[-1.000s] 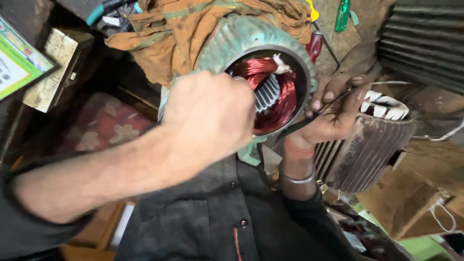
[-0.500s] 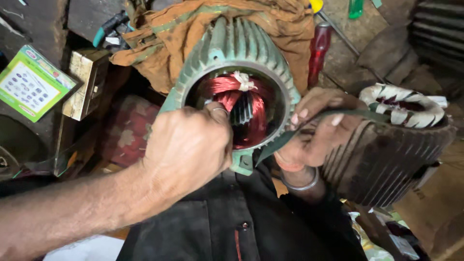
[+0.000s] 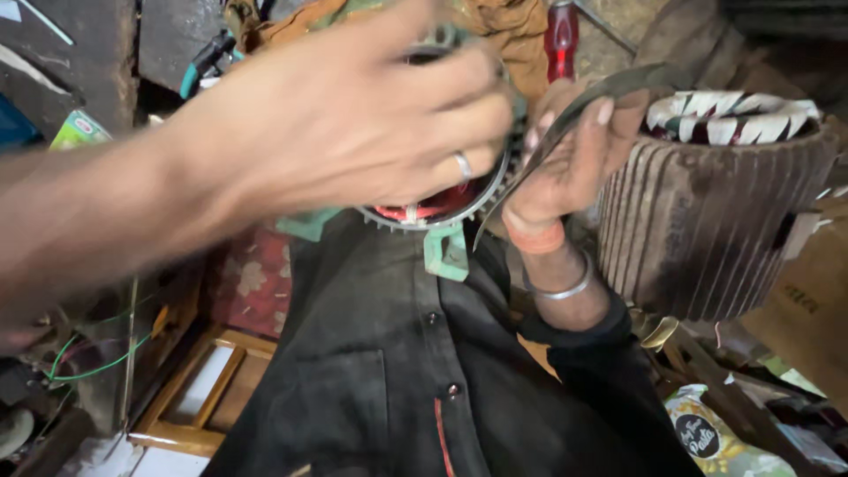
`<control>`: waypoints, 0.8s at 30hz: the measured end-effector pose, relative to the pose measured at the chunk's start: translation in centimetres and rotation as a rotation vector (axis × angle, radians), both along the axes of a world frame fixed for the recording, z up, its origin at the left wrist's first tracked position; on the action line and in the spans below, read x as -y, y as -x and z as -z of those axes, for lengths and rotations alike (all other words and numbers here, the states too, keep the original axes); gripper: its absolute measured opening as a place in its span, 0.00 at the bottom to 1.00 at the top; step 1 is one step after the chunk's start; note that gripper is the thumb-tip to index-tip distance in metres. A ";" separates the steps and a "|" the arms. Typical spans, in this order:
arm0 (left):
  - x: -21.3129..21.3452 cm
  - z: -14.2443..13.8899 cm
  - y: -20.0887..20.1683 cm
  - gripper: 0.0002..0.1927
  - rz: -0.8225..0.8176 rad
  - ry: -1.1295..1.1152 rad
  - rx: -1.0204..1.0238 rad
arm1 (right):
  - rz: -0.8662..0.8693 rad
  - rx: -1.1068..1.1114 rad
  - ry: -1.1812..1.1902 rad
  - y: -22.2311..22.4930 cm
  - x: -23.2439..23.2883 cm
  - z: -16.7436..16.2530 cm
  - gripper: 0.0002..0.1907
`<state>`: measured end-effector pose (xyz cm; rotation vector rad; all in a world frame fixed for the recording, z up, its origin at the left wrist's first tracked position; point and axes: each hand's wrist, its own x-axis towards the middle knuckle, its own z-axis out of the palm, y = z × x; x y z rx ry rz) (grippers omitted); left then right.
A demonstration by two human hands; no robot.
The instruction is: The person cuts a green insulating sheet into strips using a knife and then inserts the strips into the slots of a motor stator to insulate the copper windings. The person repeatedly measures, cuts, and fits the insulation material into the stator.
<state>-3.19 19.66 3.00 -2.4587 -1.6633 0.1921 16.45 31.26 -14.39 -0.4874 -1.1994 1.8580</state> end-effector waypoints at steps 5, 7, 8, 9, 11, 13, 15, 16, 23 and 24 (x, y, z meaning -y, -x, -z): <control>-3.3 2.1 -3.4 0.16 0.355 0.364 -0.146 | 0.027 -0.050 0.118 -0.2 -0.2 0.8 0.09; -4.0 2.6 -3.9 0.17 0.410 0.481 -0.135 | 0.015 -0.089 0.207 -0.2 -0.5 1.2 0.08; -4.3 2.7 -3.9 0.18 0.439 0.538 -0.141 | 0.013 -0.123 0.248 -0.1 -0.8 1.4 0.08; -4.7 2.6 -3.9 0.22 0.430 0.479 -0.140 | 0.019 -0.139 0.315 0.1 -0.9 1.6 0.09; -5.3 2.4 -3.9 0.21 0.430 0.456 -0.138 | 0.030 -0.160 0.466 0.2 -1.0 1.7 0.13; -5.7 2.2 -3.9 0.21 0.431 0.438 -0.124 | -0.031 -0.215 0.567 0.4 -1.0 1.5 0.13; -5.9 2.3 -3.9 0.20 0.430 0.437 -0.120 | -0.061 -0.263 0.647 0.5 -0.7 1.2 0.14; -5.9 2.4 -4.0 0.20 0.430 0.434 -0.118 | -0.059 -0.281 0.671 0.5 -0.6 1.0 0.15; -5.6 2.4 -3.7 0.17 0.441 0.396 -0.112 | -0.095 -0.140 0.474 0.1 -0.6 0.3 0.15; -5.4 2.1 -3.6 0.17 0.437 0.386 -0.111 | -0.074 -0.123 0.442 0.0 -0.4 0.3 0.15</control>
